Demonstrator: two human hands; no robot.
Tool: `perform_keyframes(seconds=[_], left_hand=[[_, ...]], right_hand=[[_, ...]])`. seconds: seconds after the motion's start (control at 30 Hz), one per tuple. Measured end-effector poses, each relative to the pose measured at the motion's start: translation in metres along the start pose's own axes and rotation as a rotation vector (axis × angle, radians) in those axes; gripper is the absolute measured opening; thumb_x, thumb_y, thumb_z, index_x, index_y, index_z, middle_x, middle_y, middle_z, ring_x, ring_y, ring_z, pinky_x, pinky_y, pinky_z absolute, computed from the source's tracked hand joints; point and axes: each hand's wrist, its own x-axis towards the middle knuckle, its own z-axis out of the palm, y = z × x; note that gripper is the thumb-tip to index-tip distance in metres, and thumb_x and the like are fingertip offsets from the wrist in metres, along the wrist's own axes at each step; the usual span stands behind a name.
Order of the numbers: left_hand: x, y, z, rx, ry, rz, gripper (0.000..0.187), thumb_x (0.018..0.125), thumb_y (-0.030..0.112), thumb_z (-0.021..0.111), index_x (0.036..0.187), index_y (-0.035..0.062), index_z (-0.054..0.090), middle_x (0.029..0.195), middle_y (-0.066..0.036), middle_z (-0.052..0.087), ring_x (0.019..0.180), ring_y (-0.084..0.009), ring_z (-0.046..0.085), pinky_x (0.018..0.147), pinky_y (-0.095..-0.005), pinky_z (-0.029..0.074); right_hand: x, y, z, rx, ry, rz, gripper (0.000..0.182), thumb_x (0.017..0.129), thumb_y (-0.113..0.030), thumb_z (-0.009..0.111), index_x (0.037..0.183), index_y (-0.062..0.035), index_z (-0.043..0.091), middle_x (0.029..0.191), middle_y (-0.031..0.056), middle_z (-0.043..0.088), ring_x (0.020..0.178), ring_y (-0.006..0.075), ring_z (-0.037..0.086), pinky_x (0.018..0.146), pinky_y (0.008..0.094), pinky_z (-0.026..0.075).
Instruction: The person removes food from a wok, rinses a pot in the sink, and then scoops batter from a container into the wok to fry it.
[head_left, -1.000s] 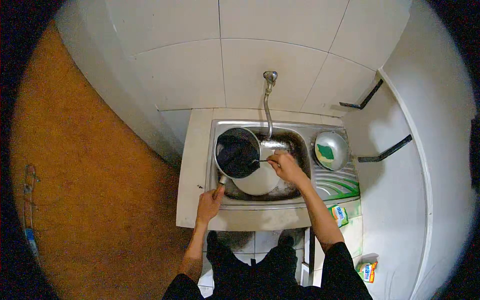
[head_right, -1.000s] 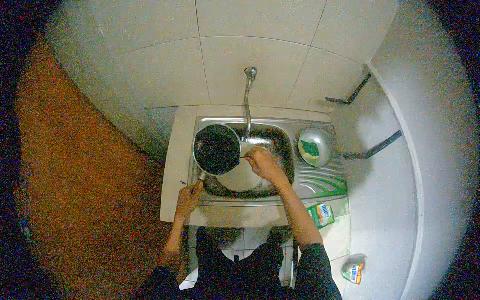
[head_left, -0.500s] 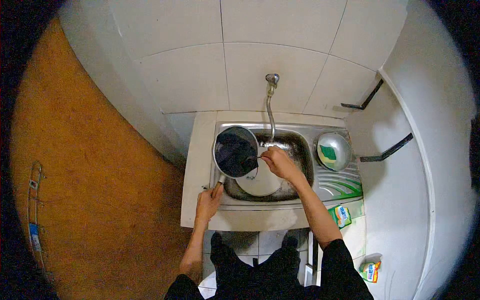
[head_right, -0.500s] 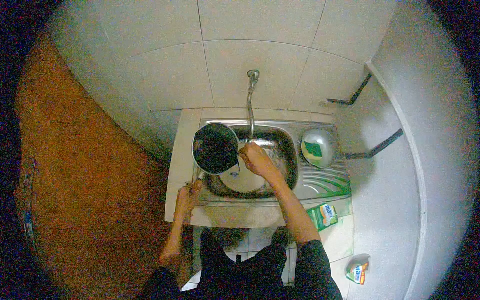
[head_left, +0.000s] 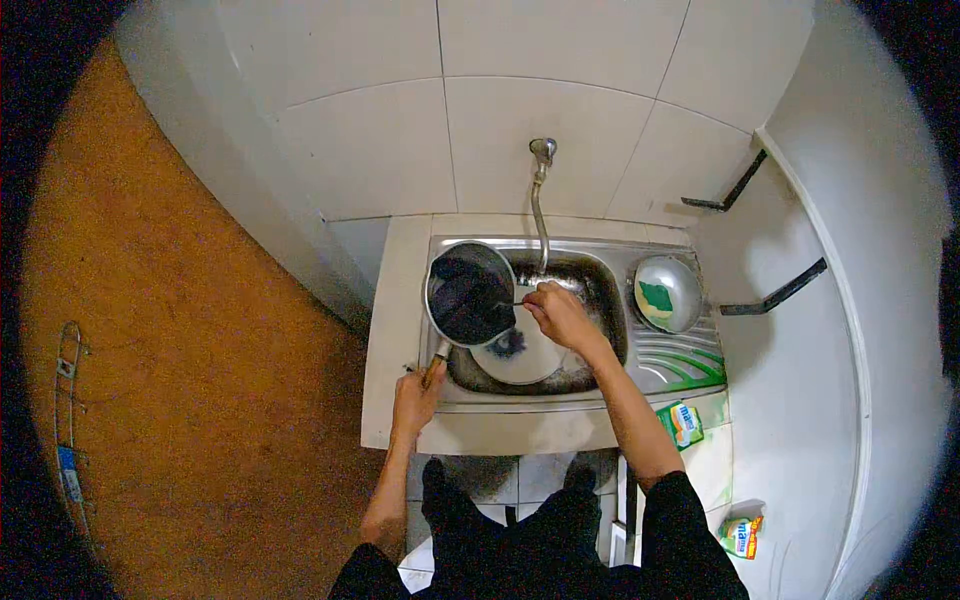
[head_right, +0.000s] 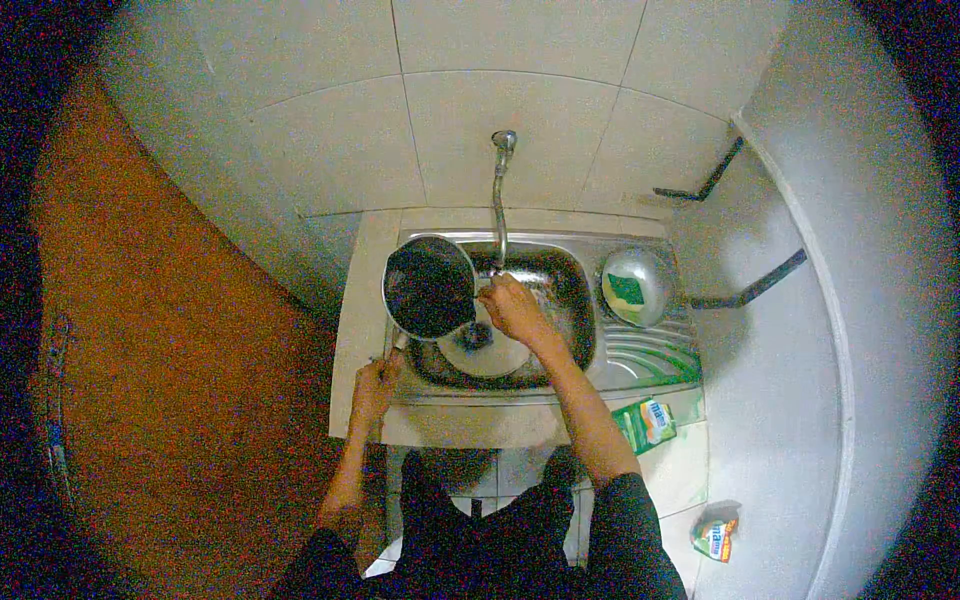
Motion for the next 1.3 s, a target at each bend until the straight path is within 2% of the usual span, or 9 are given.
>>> perform_keyframes(seconds=[0.23, 0.4, 0.5, 0.8, 0.9, 1.0, 1.03, 1.13, 1.3], left_hand=[[-0.002, 0.002, -0.004, 0.026, -0.02, -0.038, 0.057, 0.093, 0.049, 0.057, 0.072, -0.0038, 0.059, 0.052, -0.016, 0.05, 0.048, -0.0258, 0.054, 0.049, -0.0436, 0.042], [-0.001, 0.014, -0.008, 0.041, -0.023, -0.099, 0.057, 0.093, 0.051, 0.055, 0.076, -0.003, 0.06, 0.051, -0.014, 0.049, 0.043, -0.0253, 0.05, 0.042, -0.0434, 0.04], [0.003, 0.007, -0.009, 0.065, -0.013, -0.024, 0.055, 0.093, 0.05, 0.055, 0.08, -0.0027, 0.063, 0.051, -0.013, 0.049, 0.043, -0.0257, 0.051, 0.04, -0.0436, 0.039], [0.001, 0.028, -0.019, 0.075, -0.02, -0.095, 0.05, 0.094, 0.044, 0.056, 0.086, -0.0039, 0.065, 0.054, -0.018, 0.051, 0.049, -0.0278, 0.052, 0.052, -0.0463, 0.041], [0.003, 0.015, -0.013, -0.011, 0.008, -0.047, 0.044, 0.095, 0.042, 0.058, 0.087, -0.0012, 0.064, 0.054, -0.008, 0.049, 0.052, -0.0147, 0.04, 0.048, -0.0407, 0.037], [0.004, 0.015, -0.015, 0.002, -0.004, -0.092, 0.05, 0.094, 0.044, 0.057, 0.085, -0.0044, 0.065, 0.055, -0.018, 0.052, 0.049, -0.0268, 0.052, 0.051, -0.0439, 0.04], [0.004, 0.018, -0.016, 0.0, -0.01, -0.08, 0.049, 0.094, 0.044, 0.057, 0.085, -0.0043, 0.064, 0.055, -0.018, 0.052, 0.049, -0.0267, 0.053, 0.051, -0.0437, 0.041], [0.001, 0.029, -0.021, -0.017, -0.022, -0.056, 0.047, 0.095, 0.041, 0.057, 0.084, -0.0039, 0.063, 0.056, -0.018, 0.054, 0.05, -0.0268, 0.054, 0.052, -0.0431, 0.041], [0.005, 0.022, -0.019, 0.02, -0.002, 0.033, 0.042, 0.097, 0.036, 0.055, 0.085, -0.0037, 0.063, 0.056, -0.019, 0.054, 0.051, -0.0289, 0.057, 0.052, -0.0427, 0.042]], right_hand=[[0.001, -0.005, -0.006, -0.006, -0.03, 0.032, 0.018, 0.087, -0.015, 0.061, 0.09, 0.0019, 0.067, 0.093, 0.0235, 0.062, 0.091, 0.0397, 0.058, 0.08, 0.0472, 0.048], [0.001, 0.009, 0.007, -0.032, 0.053, 0.012, 0.016, 0.087, -0.012, 0.062, 0.094, 0.0008, 0.068, 0.087, 0.0193, 0.061, 0.089, 0.0372, 0.058, 0.08, 0.0451, 0.047], [0.003, 0.004, 0.001, -0.013, 0.069, -0.008, 0.015, 0.087, -0.011, 0.061, 0.093, 0.0014, 0.068, 0.089, 0.0197, 0.061, 0.09, 0.0378, 0.057, 0.081, 0.0452, 0.047], [0.009, -0.003, -0.006, 0.032, 0.008, 0.052, 0.017, 0.086, -0.013, 0.061, 0.094, 0.0007, 0.066, 0.1, 0.0237, 0.06, 0.097, 0.0406, 0.058, 0.085, 0.047, 0.049], [0.011, -0.003, -0.002, 0.027, 0.097, -0.017, 0.016, 0.087, -0.012, 0.062, 0.093, 0.0019, 0.067, 0.09, 0.0207, 0.06, 0.09, 0.0385, 0.057, 0.079, 0.0458, 0.047], [0.011, 0.0, -0.002, -0.008, 0.139, -0.076, 0.016, 0.087, -0.012, 0.063, 0.092, 0.0027, 0.067, 0.085, 0.019, 0.059, 0.085, 0.0371, 0.056, 0.075, 0.0449, 0.047], [0.011, 0.0, -0.004, -0.022, 0.136, -0.083, 0.016, 0.086, -0.011, 0.063, 0.093, 0.0028, 0.067, 0.084, 0.0188, 0.059, 0.085, 0.0369, 0.056, 0.074, 0.0447, 0.047], [0.009, 0.007, 0.003, -0.029, 0.074, 0.004, 0.018, 0.085, -0.012, 0.061, 0.099, -0.0027, 0.067, 0.105, 0.0199, 0.061, 0.103, 0.0375, 0.057, 0.09, 0.0448, 0.047], [0.011, -0.003, -0.014, 0.006, -0.037, 0.078, 0.02, 0.087, -0.015, 0.06, 0.103, -0.0039, 0.067, 0.106, 0.0198, 0.06, 0.102, 0.0379, 0.057, 0.09, 0.046, 0.047]])
